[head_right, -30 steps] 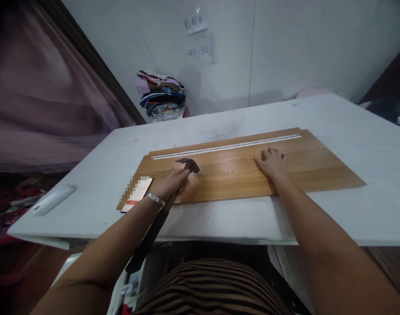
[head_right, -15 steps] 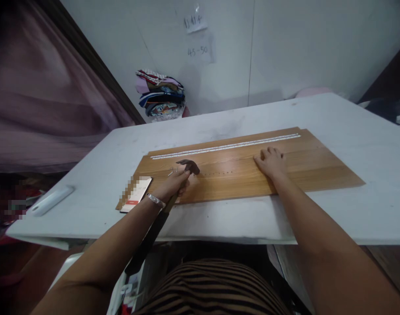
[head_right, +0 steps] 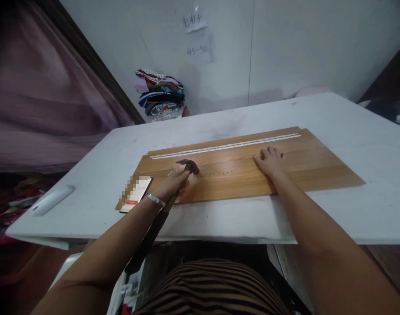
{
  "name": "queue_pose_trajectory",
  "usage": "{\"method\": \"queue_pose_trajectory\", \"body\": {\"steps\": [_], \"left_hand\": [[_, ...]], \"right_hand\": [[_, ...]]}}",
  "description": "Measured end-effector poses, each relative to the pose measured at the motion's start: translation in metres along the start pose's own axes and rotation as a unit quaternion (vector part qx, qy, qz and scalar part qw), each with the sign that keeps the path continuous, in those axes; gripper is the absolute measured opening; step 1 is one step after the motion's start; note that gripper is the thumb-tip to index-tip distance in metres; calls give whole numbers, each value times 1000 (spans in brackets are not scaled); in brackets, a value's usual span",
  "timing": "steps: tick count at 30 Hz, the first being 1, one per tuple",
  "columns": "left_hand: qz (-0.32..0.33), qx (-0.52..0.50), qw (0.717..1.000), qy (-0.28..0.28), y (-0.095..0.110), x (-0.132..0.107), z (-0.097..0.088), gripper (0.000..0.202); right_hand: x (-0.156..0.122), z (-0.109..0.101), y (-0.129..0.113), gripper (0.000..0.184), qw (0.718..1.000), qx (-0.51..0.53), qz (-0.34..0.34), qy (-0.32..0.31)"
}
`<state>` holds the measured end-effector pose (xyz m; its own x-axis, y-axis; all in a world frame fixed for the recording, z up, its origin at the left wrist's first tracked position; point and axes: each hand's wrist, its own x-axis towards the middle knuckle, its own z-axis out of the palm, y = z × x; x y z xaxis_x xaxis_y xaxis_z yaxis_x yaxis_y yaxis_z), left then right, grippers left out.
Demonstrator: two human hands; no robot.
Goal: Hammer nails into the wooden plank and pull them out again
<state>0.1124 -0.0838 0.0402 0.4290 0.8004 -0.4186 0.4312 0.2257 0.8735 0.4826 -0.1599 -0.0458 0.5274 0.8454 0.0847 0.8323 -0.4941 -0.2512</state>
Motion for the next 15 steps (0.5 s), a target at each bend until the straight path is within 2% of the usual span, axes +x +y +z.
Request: {"method": "queue_pose_trajectory", "body": {"steps": [8, 15], "left_hand": [[13, 2, 1000, -7, -1, 0, -1, 28], [5, 8, 1000, 13, 3, 4, -2, 25]], "right_hand": [[1, 1, 2, 47, 1000, 7, -7, 6], [0, 0, 1, 43, 1000, 13, -8, 7]]}}
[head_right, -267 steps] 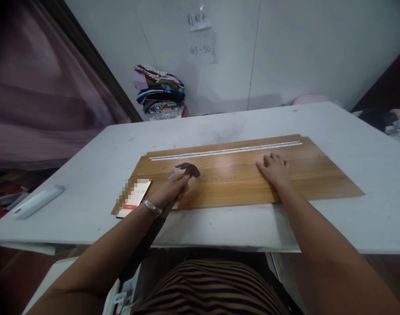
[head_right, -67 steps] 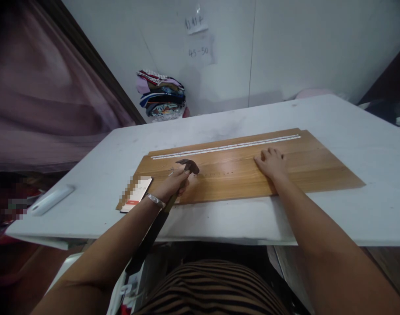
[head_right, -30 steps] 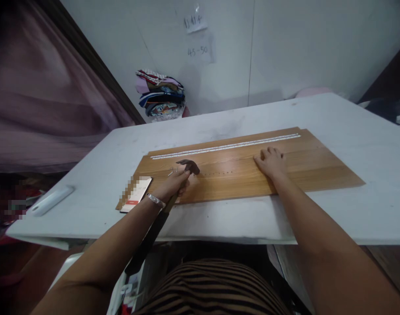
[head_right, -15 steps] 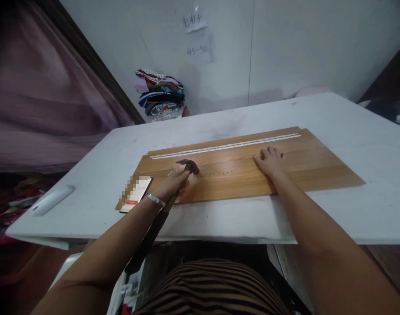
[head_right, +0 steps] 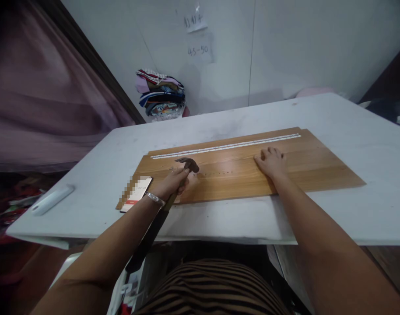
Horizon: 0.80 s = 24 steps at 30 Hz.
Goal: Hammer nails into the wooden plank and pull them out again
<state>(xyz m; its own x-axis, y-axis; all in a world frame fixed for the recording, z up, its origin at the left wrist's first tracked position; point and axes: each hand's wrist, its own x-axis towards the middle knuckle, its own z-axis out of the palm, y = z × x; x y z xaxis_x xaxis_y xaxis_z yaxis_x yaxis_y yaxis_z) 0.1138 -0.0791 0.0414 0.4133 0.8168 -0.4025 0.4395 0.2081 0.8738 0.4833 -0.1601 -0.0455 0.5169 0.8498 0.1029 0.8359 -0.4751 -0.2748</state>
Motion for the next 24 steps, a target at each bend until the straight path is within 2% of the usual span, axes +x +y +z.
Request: {"method": "queue_pose_trajectory", "body": {"steps": [24], "left_hand": [[-4, 5, 1000, 3, -1, 0, 2, 22]], "right_hand": [[0, 1, 0, 45, 1000, -3, 0, 6]]}}
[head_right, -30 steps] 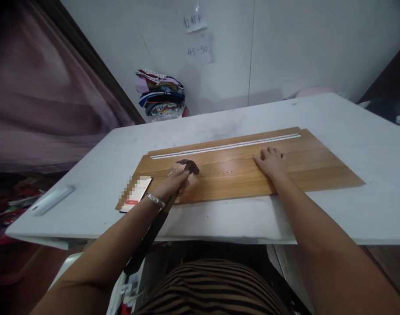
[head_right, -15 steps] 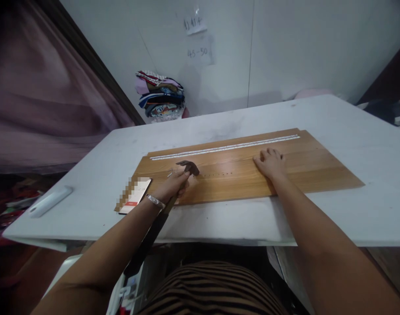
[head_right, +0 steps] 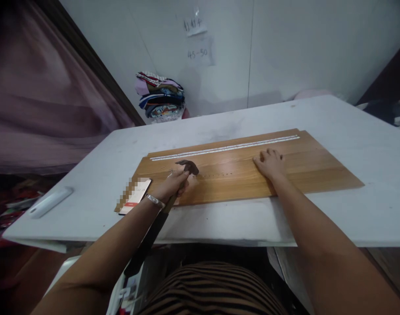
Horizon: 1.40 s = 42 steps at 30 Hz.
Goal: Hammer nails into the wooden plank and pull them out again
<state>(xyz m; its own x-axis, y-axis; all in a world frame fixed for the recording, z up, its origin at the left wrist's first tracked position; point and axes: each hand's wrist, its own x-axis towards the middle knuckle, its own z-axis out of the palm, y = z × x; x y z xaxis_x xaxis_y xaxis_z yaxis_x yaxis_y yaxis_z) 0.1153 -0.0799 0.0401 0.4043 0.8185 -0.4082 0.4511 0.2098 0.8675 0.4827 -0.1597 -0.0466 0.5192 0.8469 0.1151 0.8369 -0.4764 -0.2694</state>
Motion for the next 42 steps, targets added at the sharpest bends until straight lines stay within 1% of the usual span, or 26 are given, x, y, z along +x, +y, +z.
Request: {"method": "queue_pose_trajectory", "body": {"steps": [5, 9, 15, 20, 24, 28, 34, 38, 42], "left_hand": [[-5, 11, 1000, 1, 0, -3, 2, 24], [3, 23, 1000, -1, -1, -3, 2, 23], [-6, 10, 1000, 0, -3, -2, 1, 25], [8, -9, 1000, -6, -4, 2, -2, 25], [11, 0, 1000, -3, -4, 3, -2, 24], [-2, 7, 1000, 7, -3, 0, 1, 24], [-9, 8, 1000, 3, 2, -6, 4, 23], [-9, 13, 1000, 0, 1, -6, 2, 24], [2, -5, 1000, -4, -1, -2, -1, 24]], "right_hand": [[1, 2, 1, 46, 1000, -2, -4, 4], [1, 3, 1, 47, 1000, -2, 1, 4], [2, 4, 2, 46, 1000, 5, 0, 1], [2, 4, 2, 45, 1000, 5, 1, 4], [0, 1, 0, 45, 1000, 5, 0, 1], [0, 1, 0, 45, 1000, 6, -4, 4], [0, 0, 0, 45, 1000, 1, -2, 2], [0, -1, -2, 47, 1000, -3, 4, -3], [1, 1, -1, 49, 1000, -1, 4, -1]]}}
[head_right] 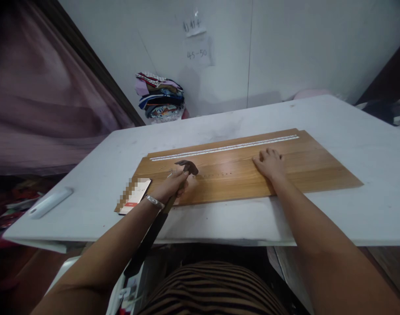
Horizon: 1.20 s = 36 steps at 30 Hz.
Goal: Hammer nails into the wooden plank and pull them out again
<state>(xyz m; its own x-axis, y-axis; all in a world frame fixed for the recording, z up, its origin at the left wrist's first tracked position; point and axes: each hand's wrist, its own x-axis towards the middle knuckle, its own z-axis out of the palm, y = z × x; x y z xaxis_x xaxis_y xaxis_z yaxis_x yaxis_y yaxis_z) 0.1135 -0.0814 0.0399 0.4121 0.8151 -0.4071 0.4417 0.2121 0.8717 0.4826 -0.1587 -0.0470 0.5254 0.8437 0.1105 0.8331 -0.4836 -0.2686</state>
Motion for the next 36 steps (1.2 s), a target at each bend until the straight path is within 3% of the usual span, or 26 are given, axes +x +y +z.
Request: {"method": "queue_pose_trajectory", "body": {"steps": [36], "left_hand": [[-2, -16, 1000, 2, -1, -2, 1, 28]], "right_hand": [[1, 1, 2, 46, 1000, -2, -4, -3]]}}
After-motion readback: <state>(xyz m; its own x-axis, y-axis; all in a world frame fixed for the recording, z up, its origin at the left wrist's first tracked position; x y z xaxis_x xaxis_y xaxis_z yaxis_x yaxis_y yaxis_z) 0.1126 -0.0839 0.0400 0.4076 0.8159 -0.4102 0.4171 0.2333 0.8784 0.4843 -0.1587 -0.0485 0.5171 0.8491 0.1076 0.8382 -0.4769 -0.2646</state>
